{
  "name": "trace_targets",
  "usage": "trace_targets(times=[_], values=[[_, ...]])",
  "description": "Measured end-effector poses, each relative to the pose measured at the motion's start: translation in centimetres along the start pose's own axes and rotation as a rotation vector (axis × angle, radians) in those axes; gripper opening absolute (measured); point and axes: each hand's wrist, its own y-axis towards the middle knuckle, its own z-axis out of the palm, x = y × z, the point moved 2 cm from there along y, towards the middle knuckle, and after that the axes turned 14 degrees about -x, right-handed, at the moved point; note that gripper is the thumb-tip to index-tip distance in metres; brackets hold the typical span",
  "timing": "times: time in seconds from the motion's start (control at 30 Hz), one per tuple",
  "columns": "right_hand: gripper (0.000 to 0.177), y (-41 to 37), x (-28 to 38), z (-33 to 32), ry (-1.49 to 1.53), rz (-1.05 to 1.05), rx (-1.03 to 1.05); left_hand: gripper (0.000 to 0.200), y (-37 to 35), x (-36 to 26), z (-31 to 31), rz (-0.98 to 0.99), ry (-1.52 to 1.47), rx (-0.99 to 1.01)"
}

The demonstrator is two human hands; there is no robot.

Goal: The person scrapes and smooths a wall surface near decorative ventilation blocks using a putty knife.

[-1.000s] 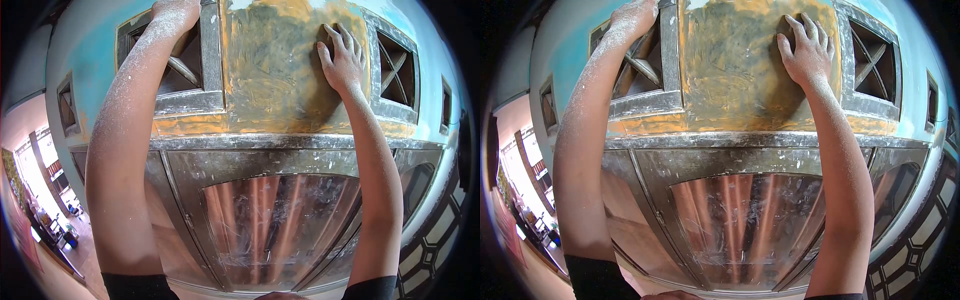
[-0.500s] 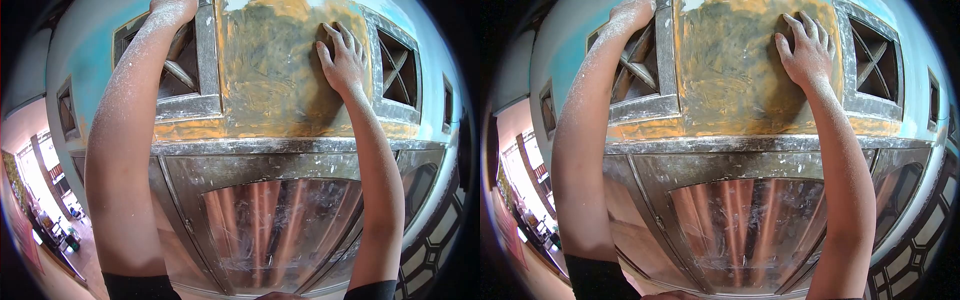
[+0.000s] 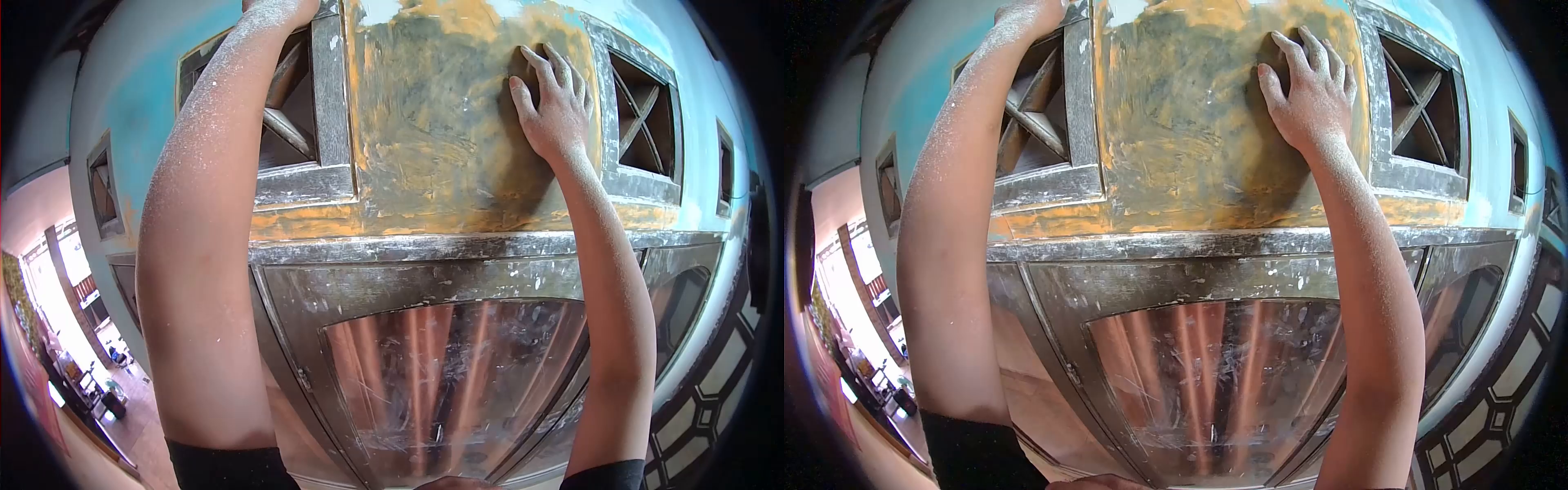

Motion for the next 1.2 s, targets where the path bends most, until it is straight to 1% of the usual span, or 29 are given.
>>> trace_targets(times=[0.07, 0.13, 0.27, 0.37, 0.53, 0.63, 0.87, 0.93, 0.97, 1.03, 1.07, 1.13, 1.2], values=[[0.054, -0.1, 0.1, 0.0, 0.02, 0.009, 0.004, 0.036, -0.1, 0.0, 0.0, 0.01, -0.021, -0.026], [0.054, -0.1, 0.2, 0.0, 0.021, 0.013, 0.007, 0.037, -0.1, -0.1, 0.2, 0.006, -0.001, 0.015], [0.055, -0.2, 0.5, -0.3, 0.021, 0.011, 0.027, 0.036, 0.6, 0.0, 0.1, -0.022, 0.016, 0.009], [0.055, -0.3, 0.8, -0.6, 0.028, -0.003, 0.043, 0.036, 1.6, -0.1, -0.1, -0.029, 0.026, 0.006], [0.055, -0.3, 0.8, -0.8, 0.026, -0.03, 0.045, 0.035, 3.1, -0.6, 0.1, -0.11, 0.046, 0.016], [0.055, -0.2, 0.9, -0.9, 0.049, -0.035, 0.056, 0.036, 3.7, -0.3, 0.1, -0.11, 0.045, 0.043], [0.057, 0.0, 1.0, -1.3, 0.072, -0.015, 0.107, 0.037, 5.6, -0.3, 0.8, -0.128, 0.059, 0.027], [0.057, -0.1, 0.9, -1.4, 0.07, -0.021, 0.108, 0.038, 5.1, -1.0, 0.7, -0.152, 0.003, -0.021], [0.057, -0.1, 0.9, -1.4, 0.072, -0.028, 0.102, 0.038, 4.2, -1.8, 0.1, -0.151, 0.001, -0.014], [0.056, -0.3, 1.0, -1.6, 0.071, -0.033, 0.11, 0.039, 2.6, -3.5, -1.0, -0.105, -0.153, 0.014], [0.056, -0.3, 1.0, -1.6, 0.082, -0.035, 0.113, 0.041, 1.7, -4.2, -0.7, -0.091, -0.139, -0.034], [0.056, -0.2, 1.0, -1.7, 0.09, -0.038, 0.123, 0.043, 0.1, -6.5, -0.7, -0.037, -0.213, 0.006], [0.055, -0.1, 1.1, -1.8, 0.154, -0.048, 0.069, 0.043, -1.9, -9.1, -0.1, 0.079, -0.408, -0.234]])
